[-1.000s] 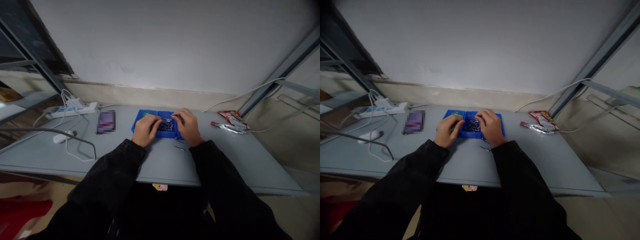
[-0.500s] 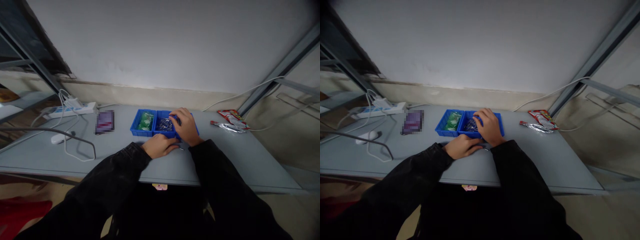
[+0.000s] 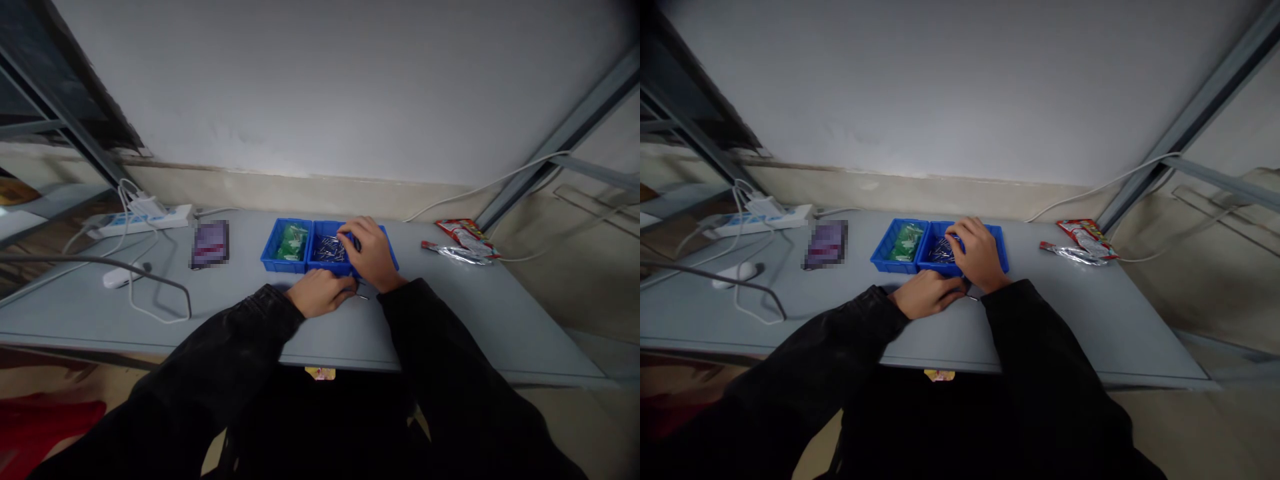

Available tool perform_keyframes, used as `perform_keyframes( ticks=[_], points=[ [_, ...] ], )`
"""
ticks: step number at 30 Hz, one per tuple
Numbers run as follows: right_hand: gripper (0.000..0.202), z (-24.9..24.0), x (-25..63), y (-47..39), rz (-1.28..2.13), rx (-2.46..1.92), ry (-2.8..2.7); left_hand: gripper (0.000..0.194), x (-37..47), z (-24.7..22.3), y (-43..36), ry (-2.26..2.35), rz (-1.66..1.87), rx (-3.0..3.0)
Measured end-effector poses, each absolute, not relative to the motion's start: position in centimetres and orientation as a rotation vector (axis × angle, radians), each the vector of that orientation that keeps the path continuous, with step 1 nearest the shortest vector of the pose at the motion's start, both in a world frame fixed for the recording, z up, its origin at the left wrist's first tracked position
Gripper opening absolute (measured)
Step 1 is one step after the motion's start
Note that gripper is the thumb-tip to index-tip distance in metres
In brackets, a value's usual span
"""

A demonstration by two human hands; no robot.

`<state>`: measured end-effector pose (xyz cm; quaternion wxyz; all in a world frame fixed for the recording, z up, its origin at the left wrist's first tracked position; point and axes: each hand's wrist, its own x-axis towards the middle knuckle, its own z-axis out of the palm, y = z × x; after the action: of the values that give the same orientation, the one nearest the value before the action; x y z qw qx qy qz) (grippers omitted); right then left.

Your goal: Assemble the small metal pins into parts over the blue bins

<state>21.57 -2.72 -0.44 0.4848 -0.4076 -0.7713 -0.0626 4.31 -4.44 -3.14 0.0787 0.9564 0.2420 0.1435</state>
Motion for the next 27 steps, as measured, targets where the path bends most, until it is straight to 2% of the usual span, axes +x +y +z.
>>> perform_keyframes(
  ticks=[10, 19, 27],
  points=[
    [0.013, -0.28, 21.63, -2.83, -0.145, -1.004, -1.881, 0.026, 4.30, -3.15, -4.49, 0.730, 0.440, 2.925],
    [0.015, -0.13, 21.79, -2.77, -0.132, -1.015, -1.835, 0.024, 3.78, -2.60, -4.35, 0.578, 0.738, 2.793],
    [0.016, -0.12, 21.70, -2.85, -0.139, -1.022, -1.861, 0.022, 3.52, -2.44, -4.16, 0.531, 0.820, 2.679]
  ],
)
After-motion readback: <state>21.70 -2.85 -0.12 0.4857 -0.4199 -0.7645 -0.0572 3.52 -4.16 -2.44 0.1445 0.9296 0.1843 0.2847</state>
